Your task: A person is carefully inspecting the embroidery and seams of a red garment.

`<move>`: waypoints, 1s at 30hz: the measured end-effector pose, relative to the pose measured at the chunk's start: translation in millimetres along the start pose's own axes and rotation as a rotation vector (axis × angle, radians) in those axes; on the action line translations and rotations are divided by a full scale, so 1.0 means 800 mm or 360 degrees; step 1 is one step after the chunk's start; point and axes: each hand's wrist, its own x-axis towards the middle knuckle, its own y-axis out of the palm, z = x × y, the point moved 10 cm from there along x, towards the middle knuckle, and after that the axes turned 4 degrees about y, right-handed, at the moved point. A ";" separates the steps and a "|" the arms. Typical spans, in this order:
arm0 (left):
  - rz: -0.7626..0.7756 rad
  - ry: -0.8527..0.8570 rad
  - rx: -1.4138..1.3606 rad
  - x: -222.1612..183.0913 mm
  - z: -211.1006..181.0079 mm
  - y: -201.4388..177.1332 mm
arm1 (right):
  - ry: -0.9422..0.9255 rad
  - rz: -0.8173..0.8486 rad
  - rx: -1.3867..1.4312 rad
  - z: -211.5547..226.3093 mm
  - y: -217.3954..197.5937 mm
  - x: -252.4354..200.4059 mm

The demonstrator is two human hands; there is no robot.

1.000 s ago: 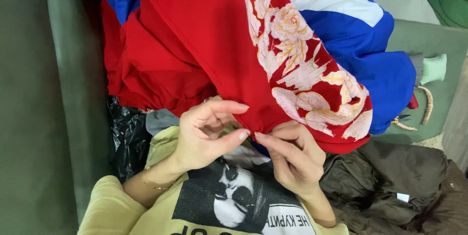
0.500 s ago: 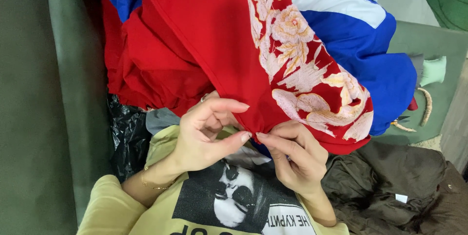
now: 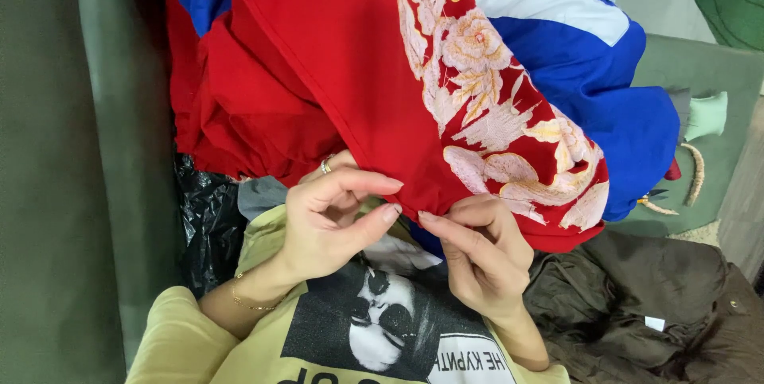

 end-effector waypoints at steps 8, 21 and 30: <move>0.0006 -0.0037 -0.0208 -0.001 0.004 0.004 | -0.0013 0.0019 0.0005 0.000 0.000 0.001; 0.0069 -0.0098 -0.0221 0.001 0.001 0.008 | -0.0003 0.0062 0.0099 0.005 -0.003 0.008; 0.0109 -0.0088 -0.0188 0.002 -0.003 0.010 | -0.0061 0.0079 0.0160 0.008 -0.002 0.013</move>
